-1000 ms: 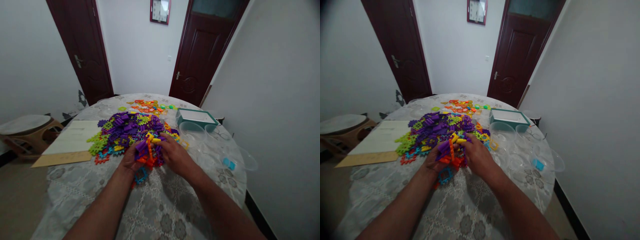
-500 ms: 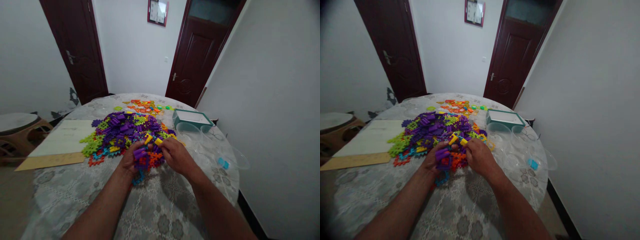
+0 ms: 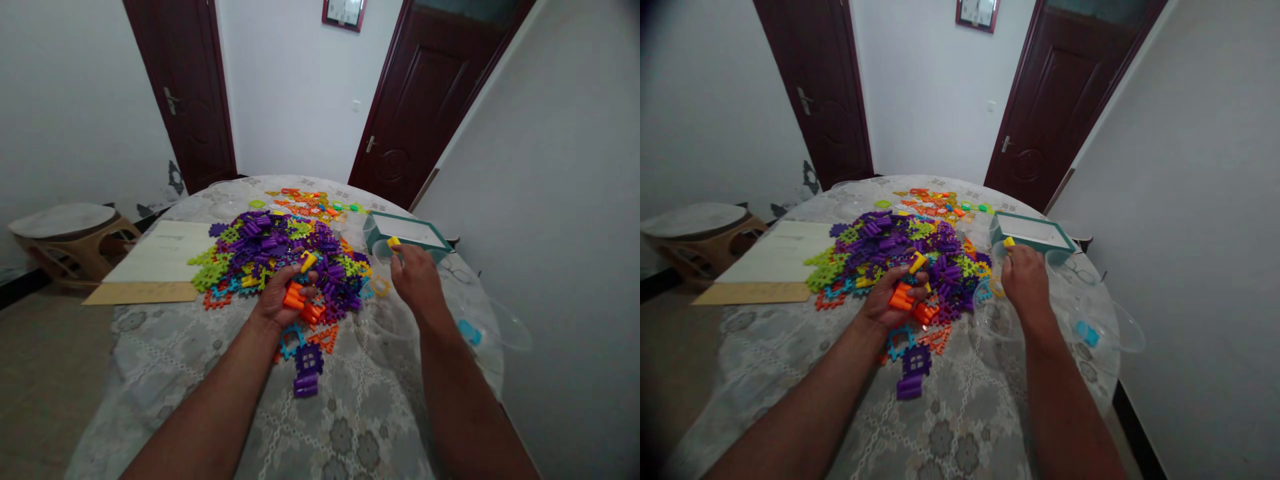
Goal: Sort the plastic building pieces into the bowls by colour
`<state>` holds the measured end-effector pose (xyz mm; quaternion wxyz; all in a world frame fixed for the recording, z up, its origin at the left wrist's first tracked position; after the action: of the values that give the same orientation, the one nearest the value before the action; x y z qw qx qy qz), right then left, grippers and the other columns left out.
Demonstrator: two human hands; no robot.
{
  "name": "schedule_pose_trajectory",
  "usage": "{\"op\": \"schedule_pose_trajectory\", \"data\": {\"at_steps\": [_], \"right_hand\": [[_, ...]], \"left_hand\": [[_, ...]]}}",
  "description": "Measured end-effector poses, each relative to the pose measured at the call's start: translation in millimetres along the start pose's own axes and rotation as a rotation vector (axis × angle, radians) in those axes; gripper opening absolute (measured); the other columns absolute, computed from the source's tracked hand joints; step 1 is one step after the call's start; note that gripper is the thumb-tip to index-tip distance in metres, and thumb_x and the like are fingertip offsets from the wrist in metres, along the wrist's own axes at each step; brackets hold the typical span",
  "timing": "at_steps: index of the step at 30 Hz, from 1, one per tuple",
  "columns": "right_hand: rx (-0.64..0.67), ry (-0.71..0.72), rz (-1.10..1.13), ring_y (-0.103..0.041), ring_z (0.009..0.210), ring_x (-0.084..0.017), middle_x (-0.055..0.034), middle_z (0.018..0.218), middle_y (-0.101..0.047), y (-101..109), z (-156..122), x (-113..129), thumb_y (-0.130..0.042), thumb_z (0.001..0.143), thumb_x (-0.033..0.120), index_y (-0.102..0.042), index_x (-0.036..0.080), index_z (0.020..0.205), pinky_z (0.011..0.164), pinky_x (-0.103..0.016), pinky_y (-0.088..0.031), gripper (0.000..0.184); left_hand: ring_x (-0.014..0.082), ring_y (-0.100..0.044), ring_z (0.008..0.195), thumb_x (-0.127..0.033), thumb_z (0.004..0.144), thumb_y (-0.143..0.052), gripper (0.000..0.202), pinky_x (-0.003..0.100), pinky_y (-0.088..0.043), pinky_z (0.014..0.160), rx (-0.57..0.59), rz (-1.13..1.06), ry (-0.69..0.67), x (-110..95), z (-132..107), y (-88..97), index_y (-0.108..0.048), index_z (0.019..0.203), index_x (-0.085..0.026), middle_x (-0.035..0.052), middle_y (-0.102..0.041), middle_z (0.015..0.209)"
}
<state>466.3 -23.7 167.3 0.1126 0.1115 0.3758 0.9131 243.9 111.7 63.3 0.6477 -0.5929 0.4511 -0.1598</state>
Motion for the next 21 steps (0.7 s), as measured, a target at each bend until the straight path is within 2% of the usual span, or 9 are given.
{"op": "schedule_pose_trajectory", "data": {"at_steps": [2, 4, 7, 11, 14, 17, 21], "right_hand": [[-0.056, -0.044, -0.031, -0.063, 0.127, -0.037, -0.0238, 0.127, -0.071, 0.5, -0.9, -8.6, -0.052, 0.096, 0.016, -0.072, 0.01, 0.121, 0.11, -0.057, -0.047, 0.033], [-0.091, -0.056, 0.021, -0.061, 0.132, -0.036, -0.024, 0.132, -0.069, 2.2, -3.4, -3.1, -0.05, 0.097, 0.016, -0.072, 0.011, 0.123, 0.113, -0.059, -0.046, 0.035], [-0.062, 0.021, 0.237, -0.063, 0.131, -0.032, -0.019, 0.131, -0.072, 4.3, -8.0, 31.2, -0.05, 0.099, 0.018, -0.074, 0.016, 0.122, 0.116, -0.056, -0.048, 0.033], [0.068, 0.099, 0.52, -0.067, 0.128, -0.028, -0.0113, 0.133, -0.074, 3.1, -15.5, 85.4, -0.055, 0.101, 0.022, -0.071, 0.024, 0.13, 0.115, -0.05, -0.051, 0.033], [0.173, 0.086, 0.603, -0.071, 0.12, -0.026, -0.0104, 0.128, -0.076, -4.4, -21.9, 107.4, -0.059, 0.101, 0.022, -0.071, 0.024, 0.131, 0.107, -0.045, -0.055, 0.033], [0.222, 0.064, 0.627, -0.075, 0.108, -0.025, -0.0101, 0.117, -0.079, -10.7, -26.7, 112.8, -0.058, 0.101, 0.021, -0.073, 0.022, 0.122, 0.099, -0.041, -0.058, 0.026], [0.191, 0.04, 0.613, -0.074, 0.103, -0.025, -0.0096, 0.109, -0.079, -9.0, -26.3, 106.3, -0.055, 0.101, 0.021, -0.074, 0.021, 0.114, 0.094, -0.04, -0.057, 0.022]], "left_hand": [[0.0086, -0.054, 0.058, -0.013, 0.077, -0.078, 0.031, 0.016, -0.043, 0.048, 0.033, 0.02, 0.033, 2.4, -1.7, -2.6, -0.064, 0.105, -0.015, 0.0064, -0.066, 0.087], [0.0082, -0.052, 0.056, -0.016, 0.078, -0.078, 0.031, 0.016, -0.042, 0.048, 0.062, 0.059, 0.065, 5.1, -3.6, -5.0, -0.064, 0.105, -0.015, 0.0042, -0.064, 0.083], [0.0071, -0.049, 0.053, -0.021, 0.078, -0.08, 0.032, 0.016, -0.042, 0.049, 0.131, 0.118, 0.111, 9.9, -6.9, -9.6, -0.064, 0.106, -0.017, 0.0025, -0.062, 0.08], [0.0066, -0.049, 0.054, -0.026, 0.077, -0.083, 0.035, 0.014, -0.039, 0.048, 0.222, 0.183, 0.18, 17.5, -12.8, -14.9, -0.064, 0.105, -0.016, 0.0031, -0.061, 0.078], [0.0073, -0.049, 0.053, -0.028, 0.076, -0.084, 0.039, 0.015, -0.037, 0.047, 0.266, 0.214, 0.161, 18.3, -16.7, -20.4, -0.064, 0.108, -0.016, 0.0023, -0.061, 0.077], [0.0088, -0.05, 0.054, -0.027, 0.076, -0.084, 0.044, 0.015, -0.036, 0.045, 0.279, 0.226, 0.145, 19.0, -19.2, -24.6, -0.064, 0.114, -0.018, 0.0013, -0.06, 0.077], [0.0081, -0.05, 0.053, -0.028, 0.075, -0.085, 0.049, 0.015, -0.035, 0.045, 0.267, 0.221, 0.188, 22.8, -18.6, -22.6, -0.063, 0.117, -0.017, 0.0022, -0.062, 0.079]]}}
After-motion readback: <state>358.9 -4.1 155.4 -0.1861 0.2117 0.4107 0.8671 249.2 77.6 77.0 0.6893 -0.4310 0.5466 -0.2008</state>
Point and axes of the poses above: each hand's wrist, its own z-axis towards the middle knuckle, its own y-axis out of the back of the hand, x = y × z, the point moved 8 cm from there along z, towards the middle knuckle
